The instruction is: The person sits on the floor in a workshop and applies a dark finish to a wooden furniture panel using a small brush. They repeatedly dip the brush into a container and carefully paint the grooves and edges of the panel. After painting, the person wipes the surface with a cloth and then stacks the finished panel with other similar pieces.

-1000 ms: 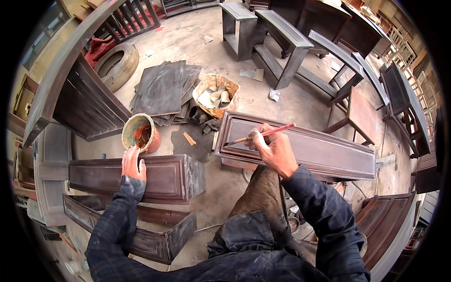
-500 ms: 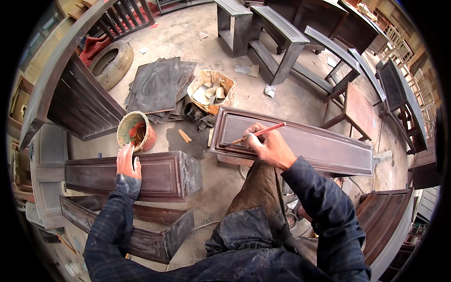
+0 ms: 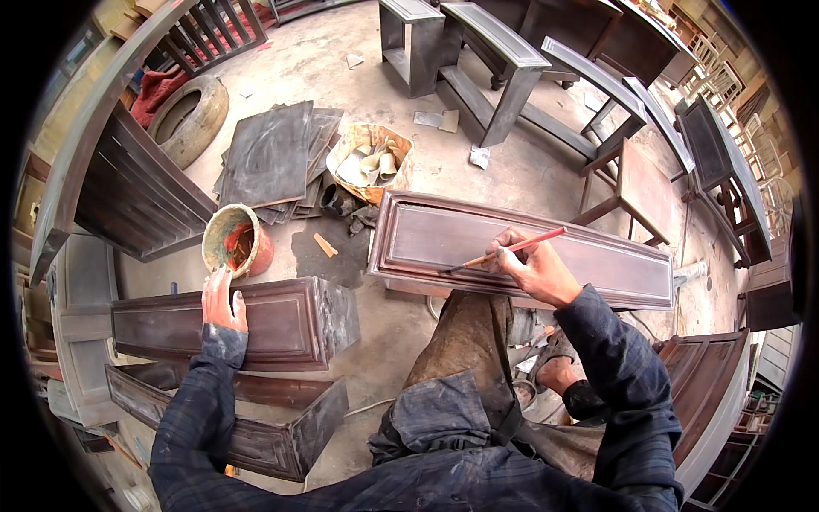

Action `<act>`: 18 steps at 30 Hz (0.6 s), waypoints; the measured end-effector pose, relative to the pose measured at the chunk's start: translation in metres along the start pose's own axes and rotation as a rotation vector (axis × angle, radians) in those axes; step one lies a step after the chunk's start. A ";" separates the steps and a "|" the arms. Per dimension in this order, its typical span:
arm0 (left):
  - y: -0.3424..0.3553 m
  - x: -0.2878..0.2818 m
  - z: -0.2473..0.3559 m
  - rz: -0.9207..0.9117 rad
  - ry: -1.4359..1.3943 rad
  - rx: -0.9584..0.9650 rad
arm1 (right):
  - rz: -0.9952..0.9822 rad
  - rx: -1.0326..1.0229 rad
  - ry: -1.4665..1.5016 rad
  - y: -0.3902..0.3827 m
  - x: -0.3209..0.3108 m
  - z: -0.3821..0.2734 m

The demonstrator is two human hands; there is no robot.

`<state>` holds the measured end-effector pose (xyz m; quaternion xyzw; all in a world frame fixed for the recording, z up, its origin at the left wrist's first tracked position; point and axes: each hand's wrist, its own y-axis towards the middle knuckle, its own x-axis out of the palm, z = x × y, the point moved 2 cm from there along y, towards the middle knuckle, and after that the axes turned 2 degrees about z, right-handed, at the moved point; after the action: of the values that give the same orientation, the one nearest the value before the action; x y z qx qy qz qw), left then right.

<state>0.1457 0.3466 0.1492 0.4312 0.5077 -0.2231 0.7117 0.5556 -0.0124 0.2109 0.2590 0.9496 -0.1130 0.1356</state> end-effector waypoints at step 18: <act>0.001 0.002 -0.002 0.000 -0.018 0.018 | -0.012 0.048 -0.291 -0.039 -0.067 -0.010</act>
<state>0.1462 0.3491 0.1476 0.4358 0.4991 -0.2315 0.7123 0.5886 -0.0728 0.2473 0.2375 0.9185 -0.1725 0.2651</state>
